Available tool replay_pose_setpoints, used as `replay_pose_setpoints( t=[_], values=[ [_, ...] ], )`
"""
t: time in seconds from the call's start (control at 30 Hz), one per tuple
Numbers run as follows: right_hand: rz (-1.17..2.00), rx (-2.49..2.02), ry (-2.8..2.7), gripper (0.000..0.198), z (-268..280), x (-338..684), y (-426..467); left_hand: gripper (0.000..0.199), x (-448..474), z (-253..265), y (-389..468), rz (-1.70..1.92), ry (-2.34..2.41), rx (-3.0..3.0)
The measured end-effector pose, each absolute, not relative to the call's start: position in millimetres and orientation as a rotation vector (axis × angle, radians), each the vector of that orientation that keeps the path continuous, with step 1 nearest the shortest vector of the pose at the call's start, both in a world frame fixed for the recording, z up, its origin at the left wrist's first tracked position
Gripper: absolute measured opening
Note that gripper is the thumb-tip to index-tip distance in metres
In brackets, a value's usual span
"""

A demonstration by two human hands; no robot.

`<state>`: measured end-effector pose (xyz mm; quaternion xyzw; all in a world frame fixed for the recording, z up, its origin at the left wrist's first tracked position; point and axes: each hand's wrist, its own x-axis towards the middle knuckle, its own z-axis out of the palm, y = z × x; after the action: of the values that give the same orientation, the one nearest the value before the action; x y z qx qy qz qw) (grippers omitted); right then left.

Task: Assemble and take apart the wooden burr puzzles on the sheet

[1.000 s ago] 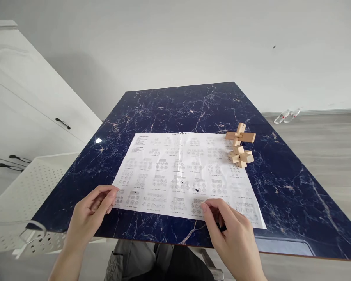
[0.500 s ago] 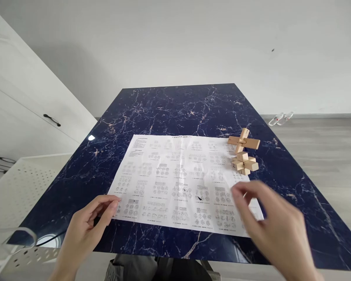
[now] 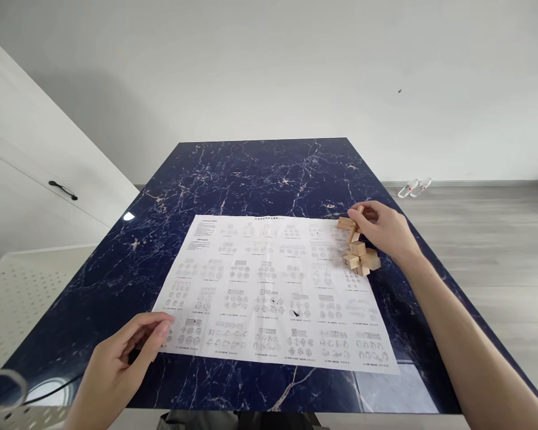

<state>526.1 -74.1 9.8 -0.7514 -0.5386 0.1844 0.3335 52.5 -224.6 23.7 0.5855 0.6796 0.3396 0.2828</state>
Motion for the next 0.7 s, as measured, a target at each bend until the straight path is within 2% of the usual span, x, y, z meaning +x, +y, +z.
replay_pose_setpoints(
  t=[0.4,0.6,0.7],
  values=[
    [0.318,-1.925,-1.166,0.031,12.1,519.6,-79.6,0.041,49.0,19.3,-224.3,0.908,1.807,1.560],
    [0.287,-1.639,-1.162,0.021,39.1,502.1,-88.5,0.039,51.1,22.3,-225.7,0.913,1.808,1.689],
    [0.325,-1.434,-1.360,0.019,52.3,468.5,-102.9,0.029,56.8,25.8,-221.5,0.915,1.768,1.936]
  ],
)
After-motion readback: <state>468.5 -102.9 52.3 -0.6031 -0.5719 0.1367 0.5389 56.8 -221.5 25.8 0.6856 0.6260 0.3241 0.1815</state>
